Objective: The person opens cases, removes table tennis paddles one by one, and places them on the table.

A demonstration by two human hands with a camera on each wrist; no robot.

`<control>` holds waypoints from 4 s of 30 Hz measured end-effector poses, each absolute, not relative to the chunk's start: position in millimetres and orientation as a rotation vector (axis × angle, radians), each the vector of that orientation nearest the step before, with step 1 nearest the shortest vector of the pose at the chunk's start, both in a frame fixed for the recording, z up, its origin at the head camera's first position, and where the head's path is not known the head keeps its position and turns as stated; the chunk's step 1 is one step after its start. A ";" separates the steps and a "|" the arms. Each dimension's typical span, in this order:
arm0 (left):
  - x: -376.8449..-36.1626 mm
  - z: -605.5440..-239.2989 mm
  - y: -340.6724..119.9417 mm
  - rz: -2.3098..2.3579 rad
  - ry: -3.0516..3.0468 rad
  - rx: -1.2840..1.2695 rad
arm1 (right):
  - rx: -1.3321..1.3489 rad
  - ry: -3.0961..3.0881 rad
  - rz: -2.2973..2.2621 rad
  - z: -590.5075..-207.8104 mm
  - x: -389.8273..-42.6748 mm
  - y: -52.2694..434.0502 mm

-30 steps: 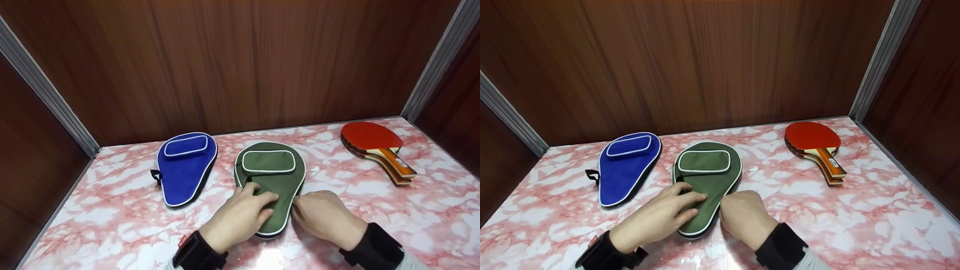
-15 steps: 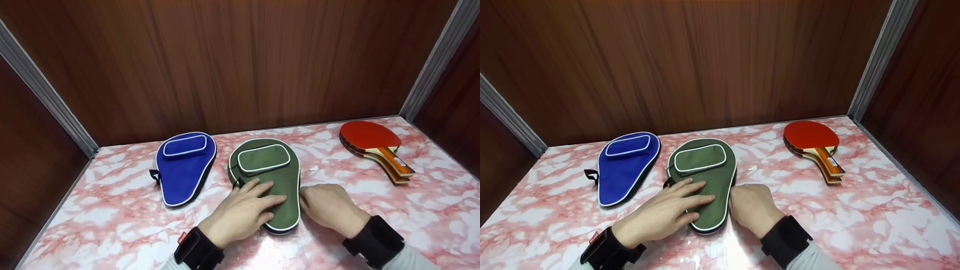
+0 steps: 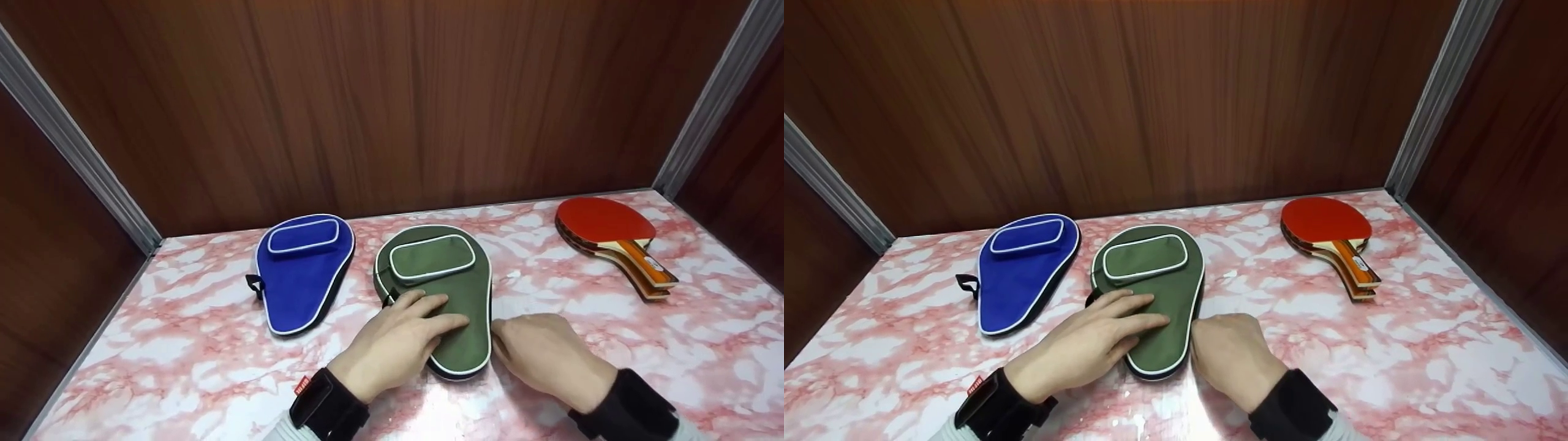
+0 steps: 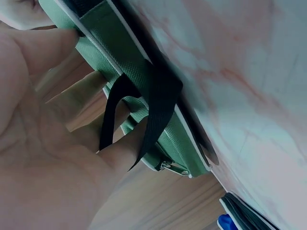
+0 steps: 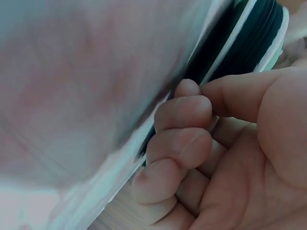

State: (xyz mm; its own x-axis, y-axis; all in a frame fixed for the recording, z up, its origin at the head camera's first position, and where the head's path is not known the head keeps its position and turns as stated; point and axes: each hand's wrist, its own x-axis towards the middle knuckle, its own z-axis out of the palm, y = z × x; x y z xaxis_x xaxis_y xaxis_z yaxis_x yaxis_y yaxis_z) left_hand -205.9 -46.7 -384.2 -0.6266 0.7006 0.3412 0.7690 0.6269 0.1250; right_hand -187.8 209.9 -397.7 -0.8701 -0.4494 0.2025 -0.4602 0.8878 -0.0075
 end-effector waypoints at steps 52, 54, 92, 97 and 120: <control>-206.5 -378.7 -52.9 -0.450 -2.621 -1.220 | 0.872 -2.585 -0.049 -411.0 -140.1 139.7; -206.8 -378.6 -52.7 -0.453 -2.623 -1.225 | 0.868 -2.576 -0.046 -411.1 -141.1 136.0; -209.8 -387.3 -39.0 -0.444 -2.637 -0.997 | 0.573 -2.807 0.248 -376.8 -190.3 227.7; -206.0 -385.0 -4.8 -0.401 -2.729 -0.656 | 0.581 -2.787 0.261 -384.4 -195.5 230.7; -188.3 -374.4 102.0 0.595 -2.728 -0.243 | 0.688 -2.755 0.326 -400.1 -195.8 235.2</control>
State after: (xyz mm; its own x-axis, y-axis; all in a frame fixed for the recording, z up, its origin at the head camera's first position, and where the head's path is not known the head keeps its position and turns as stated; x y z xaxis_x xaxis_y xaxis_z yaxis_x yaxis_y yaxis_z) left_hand -188.3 102.0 -374.4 -0.9285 0.2344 0.2881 0.0931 0.8979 -0.4303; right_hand -195.8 235.2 -400.1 -0.8465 -0.4228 0.3237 -0.4866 0.8610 -0.1480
